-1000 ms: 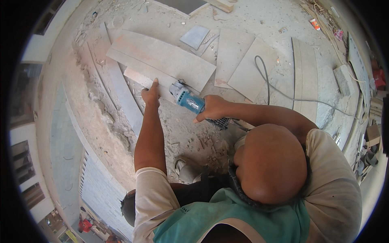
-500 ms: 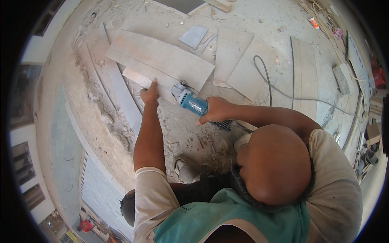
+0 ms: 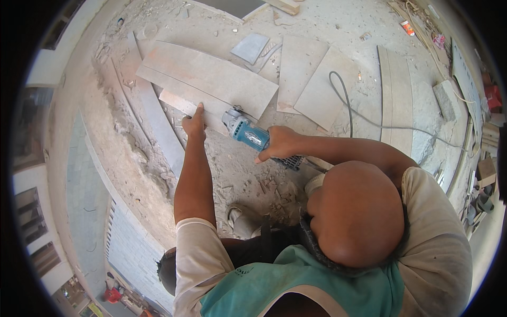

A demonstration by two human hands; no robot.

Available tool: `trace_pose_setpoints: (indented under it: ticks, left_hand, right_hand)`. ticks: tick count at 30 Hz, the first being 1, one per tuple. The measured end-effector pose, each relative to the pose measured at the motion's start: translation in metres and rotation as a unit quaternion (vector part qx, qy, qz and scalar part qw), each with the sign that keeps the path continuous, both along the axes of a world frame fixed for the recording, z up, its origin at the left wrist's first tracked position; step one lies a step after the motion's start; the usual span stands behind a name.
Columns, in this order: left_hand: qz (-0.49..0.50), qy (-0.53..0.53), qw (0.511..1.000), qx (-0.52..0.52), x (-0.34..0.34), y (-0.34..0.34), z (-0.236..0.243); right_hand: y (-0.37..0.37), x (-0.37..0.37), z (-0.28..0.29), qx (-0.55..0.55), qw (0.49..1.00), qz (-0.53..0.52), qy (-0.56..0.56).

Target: The person picks up and measures a tile, then uses an angle grinder to cut along a marked line while holding the tile on the floor.

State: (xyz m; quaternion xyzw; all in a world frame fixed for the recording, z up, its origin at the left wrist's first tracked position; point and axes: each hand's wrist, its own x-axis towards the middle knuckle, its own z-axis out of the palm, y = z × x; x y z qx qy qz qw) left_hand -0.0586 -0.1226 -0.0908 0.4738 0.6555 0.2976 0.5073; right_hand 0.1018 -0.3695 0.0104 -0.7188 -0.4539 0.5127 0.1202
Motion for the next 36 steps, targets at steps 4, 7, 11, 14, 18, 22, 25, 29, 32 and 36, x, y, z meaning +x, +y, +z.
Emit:
trace_pose_setpoints:
  ticks: [4,7,11,14,18,22,25,29,32,36]
  left_hand:
    - [-0.007,0.001,1.0,-0.011,-0.001,-0.001,0.004]
    - [0.001,-0.005,1.0,-0.003,0.001,0.0,0.002]
    - [-0.003,-0.012,1.0,-0.002,0.0,0.001,-0.001]
    - [-0.005,-0.011,1.0,-0.003,-0.005,0.007,-0.008]
    - [-0.003,-0.019,1.0,-0.007,-0.003,0.005,-0.007]
    - [-0.011,0.0,1.0,-0.008,0.002,0.0,-0.001]
    - [-0.012,-0.002,1.0,-0.007,-0.003,0.004,-0.001]
    - [0.005,-0.004,1.0,0.002,-0.001,0.003,-0.005]
    - [0.004,-0.011,1.0,0.001,0.0,0.001,-0.003]
    - [0.001,-0.006,1.0,-0.004,0.0,0.0,0.0]
  right_hand:
    - [0.001,0.0,0.001,-0.003,1.0,0.002,0.004]
    - [0.001,0.0,-0.002,-0.007,1.0,0.003,0.004]
    - [0.0,0.0,-0.004,-0.004,1.0,0.0,0.005]
    - [-0.003,-0.001,0.001,0.002,1.0,-0.006,0.001]
    - [-0.008,0.001,0.002,-0.002,1.0,-0.007,0.006]
    - [-0.014,0.002,0.0,-0.002,1.0,-0.008,0.006]
    - [-0.014,-0.001,0.001,-0.001,1.0,-0.007,-0.002]
    - [-0.013,0.0,0.002,-0.009,1.0,-0.008,0.012]
    - [-0.013,0.0,0.002,0.003,1.0,-0.012,0.013]
    - [-0.013,0.0,-0.001,0.008,1.0,-0.014,0.015]
